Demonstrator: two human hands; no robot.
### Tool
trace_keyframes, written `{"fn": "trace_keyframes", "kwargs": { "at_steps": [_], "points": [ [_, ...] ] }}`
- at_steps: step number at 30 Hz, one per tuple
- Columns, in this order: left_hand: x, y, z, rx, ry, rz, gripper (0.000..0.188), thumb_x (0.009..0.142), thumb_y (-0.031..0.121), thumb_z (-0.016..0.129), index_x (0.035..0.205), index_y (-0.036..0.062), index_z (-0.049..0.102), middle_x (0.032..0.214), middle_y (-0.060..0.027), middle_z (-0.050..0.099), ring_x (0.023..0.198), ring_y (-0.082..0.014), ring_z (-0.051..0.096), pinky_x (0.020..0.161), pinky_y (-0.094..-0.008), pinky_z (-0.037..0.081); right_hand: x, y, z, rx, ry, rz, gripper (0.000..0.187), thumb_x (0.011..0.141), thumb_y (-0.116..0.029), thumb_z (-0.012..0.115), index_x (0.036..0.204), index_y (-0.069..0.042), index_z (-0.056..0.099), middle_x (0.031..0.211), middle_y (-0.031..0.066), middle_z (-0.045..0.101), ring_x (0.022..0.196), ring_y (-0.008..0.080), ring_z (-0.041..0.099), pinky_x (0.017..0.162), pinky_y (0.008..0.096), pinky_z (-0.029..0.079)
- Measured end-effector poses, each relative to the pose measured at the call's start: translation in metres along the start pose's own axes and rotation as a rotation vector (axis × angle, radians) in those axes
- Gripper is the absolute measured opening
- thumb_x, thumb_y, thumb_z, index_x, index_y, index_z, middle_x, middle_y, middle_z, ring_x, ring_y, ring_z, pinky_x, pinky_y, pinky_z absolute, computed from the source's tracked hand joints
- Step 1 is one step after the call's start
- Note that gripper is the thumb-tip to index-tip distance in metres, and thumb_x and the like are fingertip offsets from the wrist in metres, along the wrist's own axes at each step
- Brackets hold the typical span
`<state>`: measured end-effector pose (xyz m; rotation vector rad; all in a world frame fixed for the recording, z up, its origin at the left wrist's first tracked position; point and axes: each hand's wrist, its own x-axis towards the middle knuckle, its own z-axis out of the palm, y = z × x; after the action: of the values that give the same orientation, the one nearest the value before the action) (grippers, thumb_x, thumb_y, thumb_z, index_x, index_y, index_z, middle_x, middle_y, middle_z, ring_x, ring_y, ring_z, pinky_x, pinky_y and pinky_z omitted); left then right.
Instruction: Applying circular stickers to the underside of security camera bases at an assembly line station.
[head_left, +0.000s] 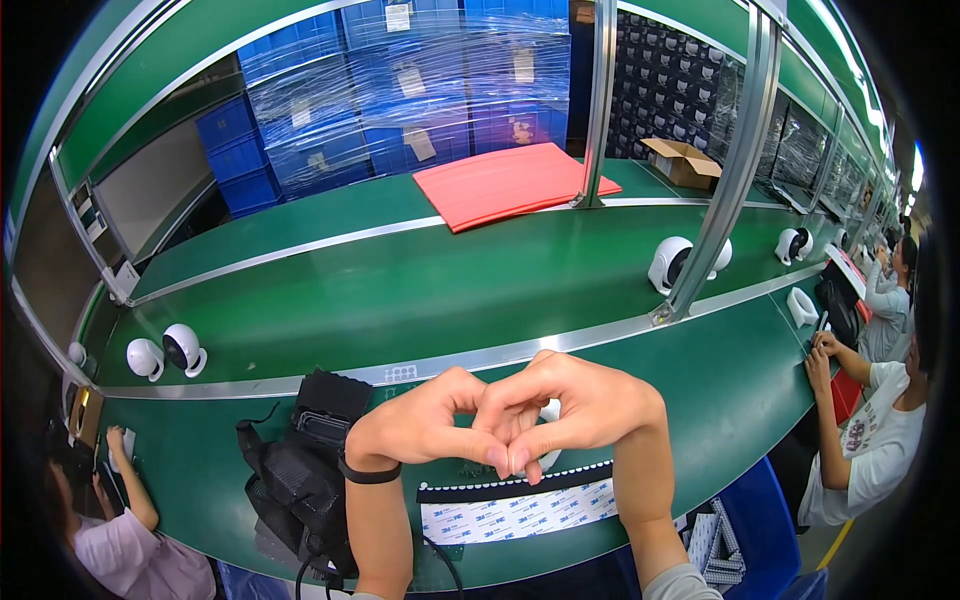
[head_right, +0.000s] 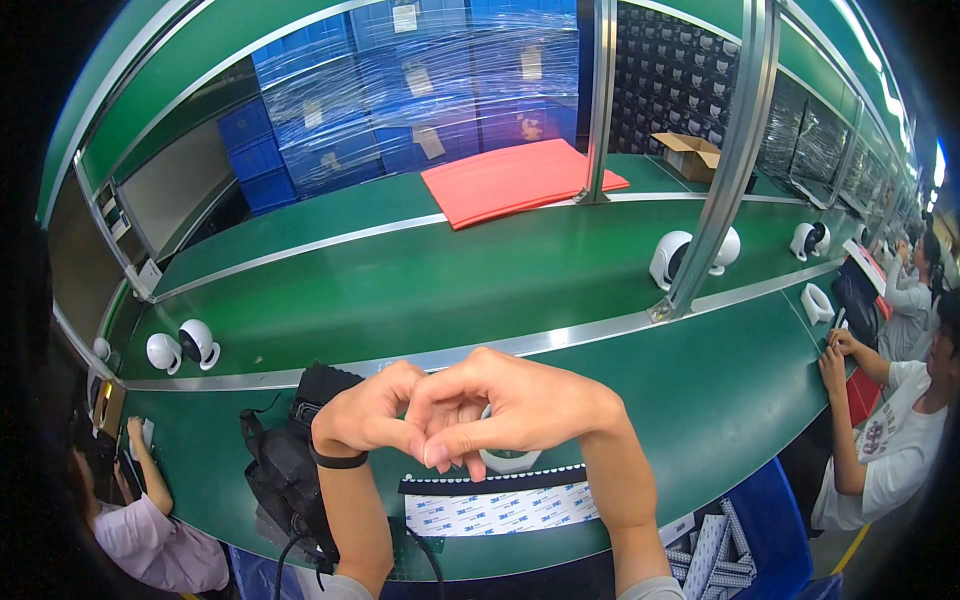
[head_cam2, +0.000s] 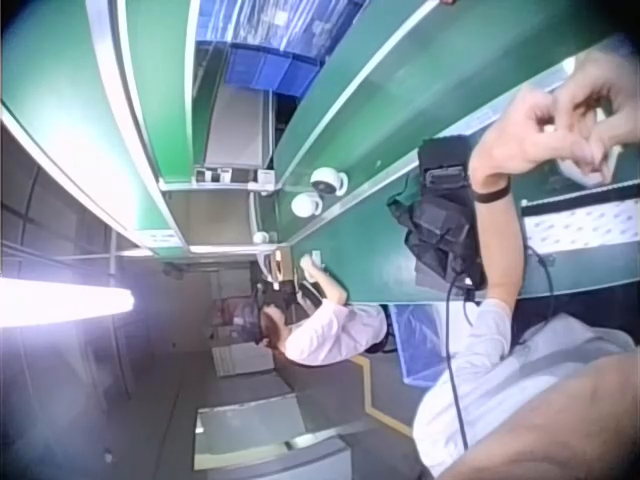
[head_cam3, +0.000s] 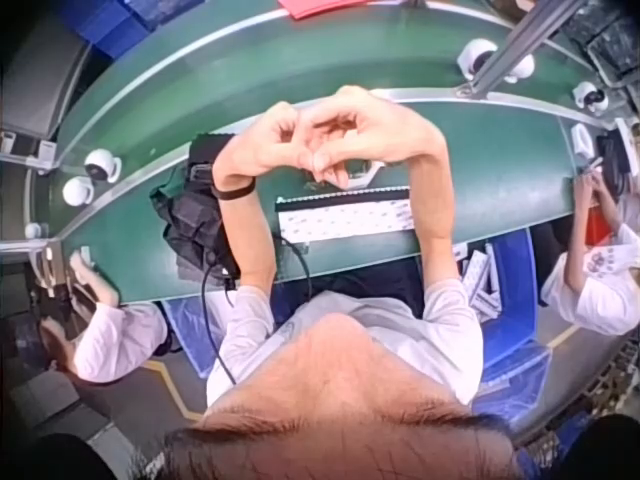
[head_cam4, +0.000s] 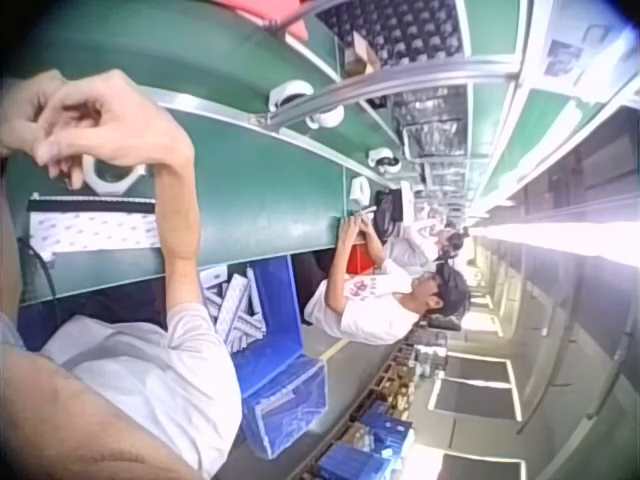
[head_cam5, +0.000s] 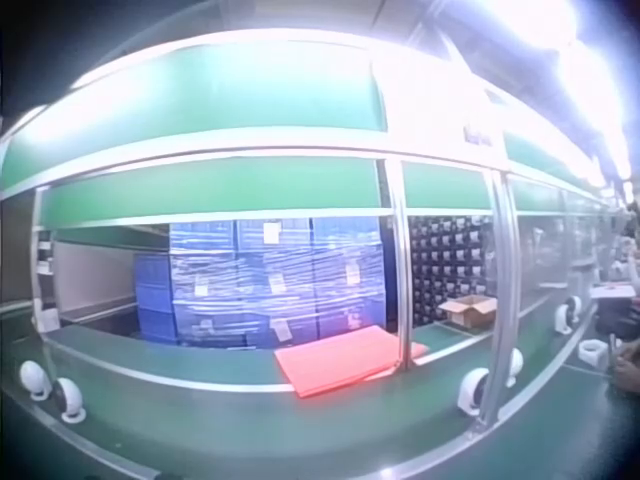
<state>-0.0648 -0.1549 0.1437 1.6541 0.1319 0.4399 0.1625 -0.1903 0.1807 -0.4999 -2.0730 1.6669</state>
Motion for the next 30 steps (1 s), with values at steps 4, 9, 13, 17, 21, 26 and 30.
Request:
{"fn": "trace_keyframes", "kwargs": {
  "at_steps": [4,9,13,17,21,26,30],
  "points": [
    [0.000,0.001,0.001,-0.010,0.012,-0.036,0.023,0.090,0.022,0.085,0.096,0.0002,0.078,0.091,-0.0069,0.077,0.086,-0.0128,0.067,0.079,-0.0301,0.052,0.000,0.000,0.000,0.001,0.001,0.002,0.025,0.093,-0.011,0.080,0.112,0.004,0.073,0.080,0.0066,0.078,0.069,0.0141,0.077,0.068,0.0252,0.058],
    [0.005,0.003,0.003,-0.022,-0.034,0.008,0.020,0.089,0.018,0.085,0.094,0.0001,0.079,0.093,-0.0071,0.078,0.084,-0.0126,0.067,0.077,-0.0300,0.052,-0.002,-0.001,-0.005,-0.093,-0.067,-0.026,0.027,0.094,-0.013,0.080,0.113,0.004,0.073,0.084,0.0083,0.079,0.073,0.0150,0.078,0.068,0.0264,0.060],
    [0.006,0.006,0.006,0.019,-0.108,-0.037,0.019,0.089,0.018,0.086,0.095,0.0008,0.080,0.094,-0.0063,0.079,0.082,-0.0115,0.067,0.073,-0.0285,0.051,-0.004,-0.002,-0.004,-0.131,-0.161,-0.029,0.030,0.095,-0.013,0.080,0.117,0.004,0.071,0.088,0.0106,0.080,0.076,0.0174,0.078,0.070,0.0279,0.061],
    [0.006,0.004,0.007,0.066,-0.148,-0.035,0.020,0.089,0.019,0.086,0.098,0.0021,0.081,0.095,-0.0055,0.079,0.081,-0.0103,0.066,0.068,-0.0269,0.048,-0.003,0.004,-0.003,-0.139,-0.210,-0.025,0.032,0.093,-0.011,0.081,0.119,0.004,0.070,0.089,0.0105,0.080,0.078,0.0180,0.079,0.071,0.0282,0.062],
    [0.012,0.009,0.010,0.102,-0.174,-0.153,0.017,0.083,0.013,0.090,0.089,0.0002,0.081,0.087,-0.0113,0.079,0.081,-0.0207,0.073,0.075,-0.0321,0.055,-0.006,0.002,-0.003,-0.225,-0.252,-0.027,0.030,0.090,-0.009,0.080,0.116,0.003,0.070,0.090,0.0095,0.080,0.079,0.0177,0.079,0.071,0.0286,0.060],
    [0.006,0.018,0.010,0.217,-0.171,-0.166,0.021,0.088,0.015,0.086,0.101,-0.0004,0.080,0.098,-0.0101,0.080,0.091,-0.0170,0.073,0.084,-0.0314,0.057,-0.001,-0.002,0.000,-0.300,-0.279,0.058,0.026,0.089,-0.010,0.080,0.110,0.000,0.069,0.089,0.0090,0.080,0.081,0.0185,0.079,0.071,0.0299,0.058],
    [0.007,0.013,0.005,0.155,-0.175,-0.182,0.019,0.085,0.011,0.088,0.096,-0.0008,0.080,0.098,-0.0104,0.080,0.090,-0.0169,0.074,0.084,-0.0311,0.057,-0.002,0.009,-0.001,-0.259,-0.224,0.071,0.027,0.089,-0.016,0.083,0.108,0.000,0.070,0.089,0.0093,0.080,0.081,0.0180,0.078,0.071,0.0298,0.058]
  ]
}}
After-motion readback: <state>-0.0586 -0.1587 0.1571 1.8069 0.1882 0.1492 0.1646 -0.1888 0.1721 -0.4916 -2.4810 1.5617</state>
